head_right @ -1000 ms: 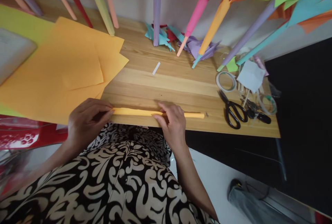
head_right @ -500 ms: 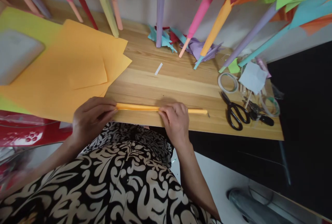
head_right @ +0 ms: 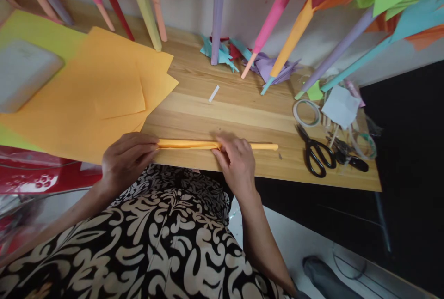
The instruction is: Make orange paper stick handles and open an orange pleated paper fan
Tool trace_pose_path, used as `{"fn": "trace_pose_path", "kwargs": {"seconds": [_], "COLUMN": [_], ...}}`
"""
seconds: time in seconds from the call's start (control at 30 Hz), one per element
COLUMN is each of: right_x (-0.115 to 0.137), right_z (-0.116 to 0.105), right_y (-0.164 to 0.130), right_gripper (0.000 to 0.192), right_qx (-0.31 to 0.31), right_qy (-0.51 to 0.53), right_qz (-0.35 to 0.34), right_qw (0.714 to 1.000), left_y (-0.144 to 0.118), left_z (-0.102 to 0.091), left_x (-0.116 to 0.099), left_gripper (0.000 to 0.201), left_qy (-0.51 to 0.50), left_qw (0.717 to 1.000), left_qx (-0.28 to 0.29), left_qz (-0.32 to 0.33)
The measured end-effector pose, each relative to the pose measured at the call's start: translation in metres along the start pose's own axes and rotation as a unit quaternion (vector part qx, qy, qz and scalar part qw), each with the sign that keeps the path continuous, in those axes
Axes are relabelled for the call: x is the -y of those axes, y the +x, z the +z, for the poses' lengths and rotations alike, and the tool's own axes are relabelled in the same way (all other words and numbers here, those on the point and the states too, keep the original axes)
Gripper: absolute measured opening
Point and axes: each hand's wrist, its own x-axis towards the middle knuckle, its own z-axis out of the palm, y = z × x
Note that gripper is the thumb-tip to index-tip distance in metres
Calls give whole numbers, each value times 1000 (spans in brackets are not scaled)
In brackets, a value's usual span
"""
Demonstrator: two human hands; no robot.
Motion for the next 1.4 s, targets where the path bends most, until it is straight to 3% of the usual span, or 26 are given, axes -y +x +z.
{"fn": "trace_pose_path", "kwargs": {"seconds": [0.23,0.47,1.0,1.3,1.4], "right_x": [-2,-4,-1,-1,-3], "right_z": [1,2,3,5,6], "right_y": [0,-5,-3,-1,-2], "right_gripper": [12,16,15,13,12], "right_qx": [-29,-60,-60,-83,-84], "right_qy": [7,48,12,15,14], "right_qz": [3,-6,30,19,17], "right_qw": [1000,997,998,996,996], "left_y": [-3,-3,5,14,12], "left_z": [-1,0,-1,-6,-8], "left_x": [0,0,-6,-14,-14], "left_gripper": [12,11,6,10,33], "left_qy": [-13,3,-22,-34,-59], "left_qw": [1000,1000,997,982,964], "left_qx": [-11,-14,-18,-3,-11], "left_qz": [8,3,-66,-186,-259]}}
